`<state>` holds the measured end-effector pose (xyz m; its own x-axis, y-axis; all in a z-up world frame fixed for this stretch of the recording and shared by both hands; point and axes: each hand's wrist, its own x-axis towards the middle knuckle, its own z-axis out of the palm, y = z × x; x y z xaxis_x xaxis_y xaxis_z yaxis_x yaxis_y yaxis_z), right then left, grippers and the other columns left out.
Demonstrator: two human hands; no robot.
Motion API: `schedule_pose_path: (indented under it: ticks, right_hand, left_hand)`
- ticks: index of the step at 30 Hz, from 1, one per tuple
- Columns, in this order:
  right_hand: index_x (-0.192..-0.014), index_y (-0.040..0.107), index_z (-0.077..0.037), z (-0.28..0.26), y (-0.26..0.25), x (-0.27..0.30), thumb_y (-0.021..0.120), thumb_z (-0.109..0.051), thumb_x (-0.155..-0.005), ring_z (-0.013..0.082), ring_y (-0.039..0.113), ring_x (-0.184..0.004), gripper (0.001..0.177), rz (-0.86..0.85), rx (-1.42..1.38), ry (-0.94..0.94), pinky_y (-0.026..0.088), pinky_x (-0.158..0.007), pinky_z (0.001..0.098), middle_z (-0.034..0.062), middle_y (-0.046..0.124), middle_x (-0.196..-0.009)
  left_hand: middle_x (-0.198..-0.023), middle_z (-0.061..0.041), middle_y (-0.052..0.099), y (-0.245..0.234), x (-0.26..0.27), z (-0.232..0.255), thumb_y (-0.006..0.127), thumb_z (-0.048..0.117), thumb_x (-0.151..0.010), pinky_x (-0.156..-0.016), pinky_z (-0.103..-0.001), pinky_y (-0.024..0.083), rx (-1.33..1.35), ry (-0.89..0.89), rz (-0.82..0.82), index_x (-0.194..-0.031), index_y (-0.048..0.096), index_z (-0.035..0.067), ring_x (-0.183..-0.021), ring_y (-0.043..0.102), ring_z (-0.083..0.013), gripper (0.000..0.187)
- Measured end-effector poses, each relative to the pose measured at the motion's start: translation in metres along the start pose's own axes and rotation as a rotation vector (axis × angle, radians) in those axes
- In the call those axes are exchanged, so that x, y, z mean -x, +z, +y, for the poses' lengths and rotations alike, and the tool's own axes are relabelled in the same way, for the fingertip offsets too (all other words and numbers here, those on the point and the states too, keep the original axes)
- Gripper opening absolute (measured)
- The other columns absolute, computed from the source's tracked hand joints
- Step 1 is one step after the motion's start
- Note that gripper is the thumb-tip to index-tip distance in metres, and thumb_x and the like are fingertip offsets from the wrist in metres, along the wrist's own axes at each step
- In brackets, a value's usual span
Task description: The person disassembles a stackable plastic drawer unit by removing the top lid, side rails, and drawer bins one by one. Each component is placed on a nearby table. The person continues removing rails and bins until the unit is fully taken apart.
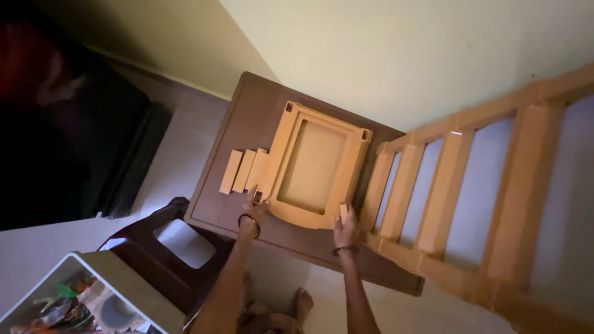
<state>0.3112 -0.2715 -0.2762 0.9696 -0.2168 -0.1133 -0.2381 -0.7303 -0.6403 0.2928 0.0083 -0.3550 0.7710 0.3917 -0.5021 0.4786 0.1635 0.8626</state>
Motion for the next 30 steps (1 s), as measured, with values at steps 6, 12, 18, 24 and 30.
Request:
schedule_pose_path:
  ticks: [6, 12, 18, 24, 30]
  right_hand:
    - [-0.150, 0.043, -0.016, 0.005, 0.000, 0.032, 0.067, -0.023, -0.089, 0.0408, 0.070, -0.104, 0.065, -0.010, 0.109, 0.251, 0.054, -0.088, 0.0513, 0.0216, 0.071, -0.116]
    - [-0.151, 0.039, -0.010, 0.018, 0.007, 0.026, 0.069, -0.023, -0.087, 0.0454, 0.067, -0.102, 0.072, -0.040, 0.073, 0.176, 0.053, -0.087, 0.0520, 0.0269, 0.068, -0.114]
    - [-0.146, 0.045, -0.010, 0.000, 0.009, 0.038, 0.069, -0.027, -0.093, 0.0347, 0.070, -0.104, 0.060, -0.094, -0.041, 0.232, 0.055, -0.089, 0.0479, 0.0206, 0.073, -0.115]
    - [-0.152, 0.032, -0.011, -0.056, 0.045, 0.085, 0.076, -0.028, -0.096, 0.0204, 0.068, -0.113, 0.073, -0.443, -0.368, 0.729, 0.053, -0.097, 0.0424, 0.0138, 0.070, -0.128]
    - [-0.150, 0.051, -0.013, -0.080, 0.112, 0.101, 0.070, 0.000, -0.083, 0.0248, 0.065, -0.110, 0.071, -0.661, -0.808, 0.455, 0.055, -0.094, 0.0392, 0.0144, 0.067, -0.131]
  left_hand:
    - [-0.142, -0.007, 0.053, 0.015, -0.009, 0.003, 0.076, 0.006, -0.089, -0.096, -0.033, 0.047, 0.063, 0.031, -0.041, -0.158, 0.038, 0.010, -0.121, 0.051, -0.0155, 0.078]
    - [-0.119, -0.017, 0.070, 0.033, -0.026, 0.014, 0.072, 0.015, -0.091, -0.089, -0.039, 0.053, -0.299, -0.091, -0.065, -0.162, 0.037, 0.023, -0.097, 0.065, -0.0258, 0.080]
    - [-0.112, -0.016, 0.072, 0.024, -0.022, 0.001, 0.069, 0.023, -0.092, -0.087, -0.037, 0.053, -0.322, 0.031, -0.050, -0.151, 0.045, 0.020, -0.097, 0.066, -0.0240, 0.064]
    - [-0.112, -0.012, 0.072, -0.006, 0.055, -0.039, 0.063, 0.033, -0.097, -0.086, -0.035, 0.053, -0.131, 0.099, -0.039, -0.136, 0.057, 0.009, -0.099, 0.067, -0.0219, 0.046]
    - [-0.109, -0.013, 0.073, -0.023, 0.069, -0.044, 0.059, 0.043, -0.102, -0.081, -0.034, 0.051, 0.082, -0.340, 0.015, -0.125, 0.068, -0.001, -0.095, 0.064, -0.0219, 0.050]
